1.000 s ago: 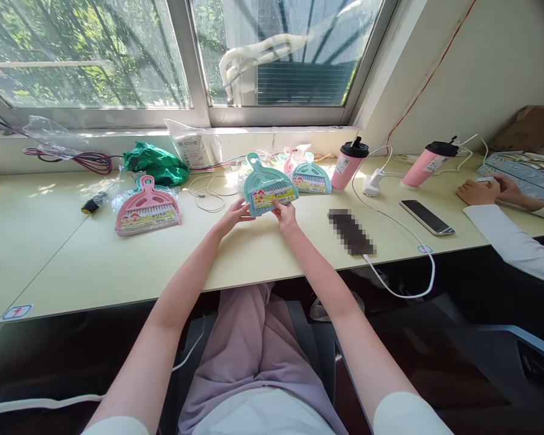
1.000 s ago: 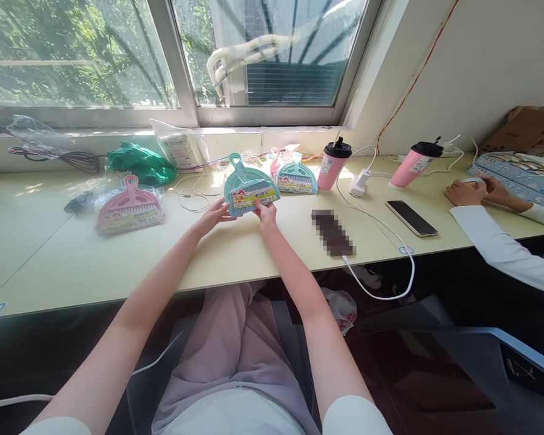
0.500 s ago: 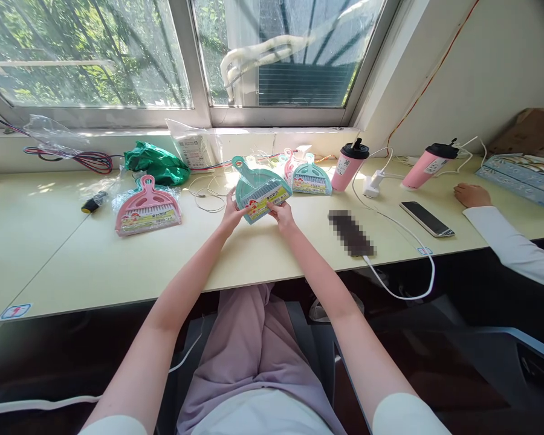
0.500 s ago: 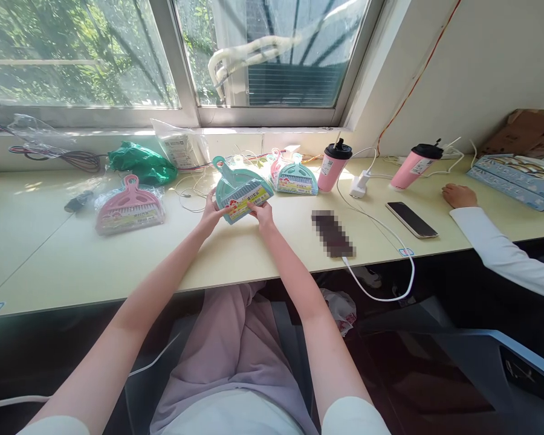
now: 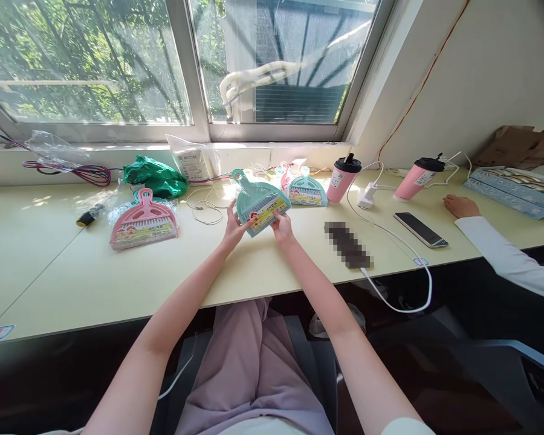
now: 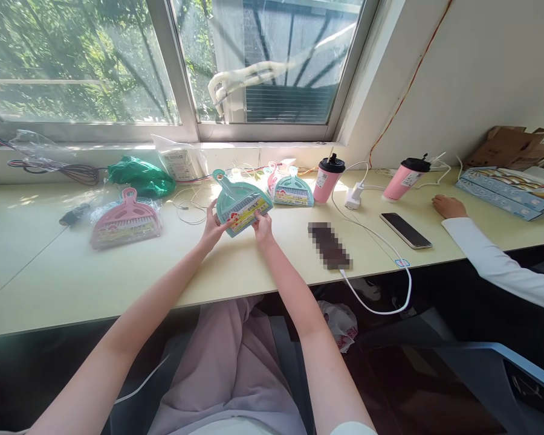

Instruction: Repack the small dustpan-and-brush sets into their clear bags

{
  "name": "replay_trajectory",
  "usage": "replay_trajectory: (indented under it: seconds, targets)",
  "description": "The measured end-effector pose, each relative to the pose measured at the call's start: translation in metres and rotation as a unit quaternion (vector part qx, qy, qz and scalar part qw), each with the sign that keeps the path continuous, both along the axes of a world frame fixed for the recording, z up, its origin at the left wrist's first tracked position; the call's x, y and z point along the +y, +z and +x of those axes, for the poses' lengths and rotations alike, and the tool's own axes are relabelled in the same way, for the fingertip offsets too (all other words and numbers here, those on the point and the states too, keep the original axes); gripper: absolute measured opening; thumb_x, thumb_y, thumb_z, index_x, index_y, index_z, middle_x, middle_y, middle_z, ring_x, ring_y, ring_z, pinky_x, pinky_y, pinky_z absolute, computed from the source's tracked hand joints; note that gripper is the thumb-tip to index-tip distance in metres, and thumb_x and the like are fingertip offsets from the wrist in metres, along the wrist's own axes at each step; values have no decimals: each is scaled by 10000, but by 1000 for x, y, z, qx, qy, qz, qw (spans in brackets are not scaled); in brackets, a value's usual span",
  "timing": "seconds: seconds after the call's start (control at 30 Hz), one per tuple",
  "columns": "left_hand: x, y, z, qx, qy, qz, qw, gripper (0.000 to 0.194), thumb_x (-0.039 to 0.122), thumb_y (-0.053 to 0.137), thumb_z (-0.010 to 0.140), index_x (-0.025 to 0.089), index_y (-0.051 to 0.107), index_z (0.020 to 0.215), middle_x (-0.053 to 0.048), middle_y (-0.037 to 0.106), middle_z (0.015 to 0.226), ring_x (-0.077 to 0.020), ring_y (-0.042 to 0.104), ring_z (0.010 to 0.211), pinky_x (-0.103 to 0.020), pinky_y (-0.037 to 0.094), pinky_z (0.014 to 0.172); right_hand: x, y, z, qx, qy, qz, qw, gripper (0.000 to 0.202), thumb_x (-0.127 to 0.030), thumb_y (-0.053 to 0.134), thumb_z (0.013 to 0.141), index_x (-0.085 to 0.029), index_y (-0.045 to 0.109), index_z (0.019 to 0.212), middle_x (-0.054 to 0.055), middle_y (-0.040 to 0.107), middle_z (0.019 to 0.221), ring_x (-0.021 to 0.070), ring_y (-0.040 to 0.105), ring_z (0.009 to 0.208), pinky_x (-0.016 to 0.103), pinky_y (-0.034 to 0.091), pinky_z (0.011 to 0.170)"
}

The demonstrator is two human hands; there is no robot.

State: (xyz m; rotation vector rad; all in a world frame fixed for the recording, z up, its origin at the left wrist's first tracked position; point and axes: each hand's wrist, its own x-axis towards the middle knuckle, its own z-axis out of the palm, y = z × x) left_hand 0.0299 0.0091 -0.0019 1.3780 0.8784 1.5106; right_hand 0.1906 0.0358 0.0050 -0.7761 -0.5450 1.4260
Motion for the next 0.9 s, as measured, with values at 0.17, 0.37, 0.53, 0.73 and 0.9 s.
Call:
replay_trajectory:
  seconds: [0.17, 0.37, 0.53, 0.73, 0.9]
  targets:
    - [-11, -4, 15, 12, -105, -32, 994, 1090, 413, 910, 640, 272, 299, 1532, -172, 580, 1396, -364, 626, 1218, -548, 499, 1035, 1, 1, 4, 6, -76, 1, 997, 173, -163, 662, 782, -209, 620, 943, 19, 735, 958, 151, 709, 934, 284, 606, 837]
    - [-3, 9, -4, 27, -214, -84, 973, 721, 475, 860, 695, 225, 608, 1323, -176, 617, 1376, -386, 565, 1300, -547, 452, 1077, -3, 5, 8, 6, -71, 68, 995, 163, -210, 639, 811, -227, 628, 973, 19, 738, 1001, 150, 697, 1020, 292, 587, 911]
    - [4, 20, -23, -48, -117, -45, 991, 784, 616, 764, 739, 261, 531, 1397, -142, 632, 1350, -347, 604, 1250, -499, 517, 998, -8, 4, -1, -22, 24, 67, 997, 170, -219, 682, 767, -213, 635, 931, 11, 739, 974, 170, 700, 960, 299, 593, 861]
    - [-8, 20, -8, -36, -42, -31, 998, 911, 417, 913, 606, 226, 487, 1388, -121, 671, 1218, -327, 634, 1178, -485, 508, 1027, -6, 0, -6, -3, 39, 14, 999, 173, -166, 641, 739, -197, 629, 908, -17, 725, 843, 147, 684, 795, 243, 581, 712]
    - [-7, 15, -5, -2, -30, -20, 999, 894, 349, 933, 569, 217, 494, 1336, -123, 640, 1234, -332, 606, 1197, -507, 502, 1031, -4, 2, -3, 6, 23, -24, 999, 108, -144, 589, 778, -190, 624, 869, -20, 715, 795, 127, 665, 740, 205, 546, 661]
